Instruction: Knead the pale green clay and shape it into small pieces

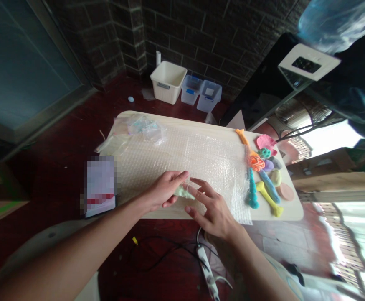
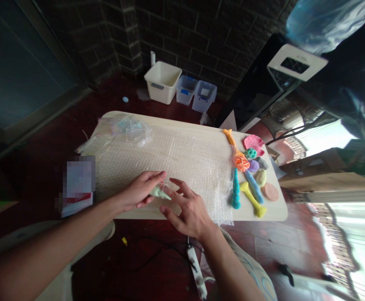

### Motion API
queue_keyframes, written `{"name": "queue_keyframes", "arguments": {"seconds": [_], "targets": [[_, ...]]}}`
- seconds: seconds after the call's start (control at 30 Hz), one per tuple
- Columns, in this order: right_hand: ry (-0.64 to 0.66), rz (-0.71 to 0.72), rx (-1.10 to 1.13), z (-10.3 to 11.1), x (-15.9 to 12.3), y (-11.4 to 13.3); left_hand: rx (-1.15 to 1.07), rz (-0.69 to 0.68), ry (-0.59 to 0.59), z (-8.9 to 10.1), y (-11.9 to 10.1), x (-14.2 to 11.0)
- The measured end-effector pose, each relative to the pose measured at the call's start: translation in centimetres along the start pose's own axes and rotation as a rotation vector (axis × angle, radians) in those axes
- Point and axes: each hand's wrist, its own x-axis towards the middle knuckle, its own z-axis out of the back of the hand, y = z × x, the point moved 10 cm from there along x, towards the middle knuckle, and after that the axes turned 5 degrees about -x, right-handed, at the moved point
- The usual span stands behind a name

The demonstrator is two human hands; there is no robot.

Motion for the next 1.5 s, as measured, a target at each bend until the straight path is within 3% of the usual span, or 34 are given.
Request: {"name": "queue_keyframes", "arguments": {"seconds": [0.07, 0.17, 0.27, 0.4, 0.53, 0.77, 0.93, 1.03, 1.2, 1.33, 1.5], "targets": [[0.028, 0.017, 0.106, -0.3, 0.0, 0.3, 0.017, 0.026, 0.013, 0.1, 0.2, -0.1], [-0.002, -0.052, 0.241, -0.4, 0.0, -0.5, 0.042, -0.039, 0.088, -0.4, -0.6, -0.3], [-0.081, -0.169, 0.368, -0.2, -0.1, -2.0, 0.281, -0.239, 0.153, -0.9, -2.5, -0.7], [-0.132, -0.274, 0.542, -0.2, -0.4, -3.3, 0.712, -0.624, 0.086, -1.4, -5.3, -1.9], [-0.189, -0.254, 0.595, 0.4, -0.4, -3.2, 0.805, -0.716, 0.166, -2.4, -5.1, -2.5], [-0.244, -0.228, 0.611, 1.1, -0.3, -3.1, 0.705, -0.683, 0.147, -2.7, -4.9, -3.2], [-0.277, -0.225, 0.602, 1.2, -0.4, -2.8, 0.458, -0.493, 0.149, -2.3, -3.4, -2.3], [-0.295, -0.252, 0.717, 0.6, -0.7, -3.0, 0.396, -0.418, 0.161, -2.3, -3.0, -1.9], [-0.324, -0.299, 0.936, -0.7, -0.9, -3.4, 0.395, -0.409, 0.216, -2.6, -3.7, -2.0], [-0.314, -0.317, 1.055, -1.3, -0.8, -3.4, 0.224, -0.276, 0.281, -2.8, -2.8, -1.7], [-0.316, -0.307, 0.89, -0.6, -0.7, -3.2, 0.054, -0.14, 0.306, -2.9, -1.7, -1.1]]}}
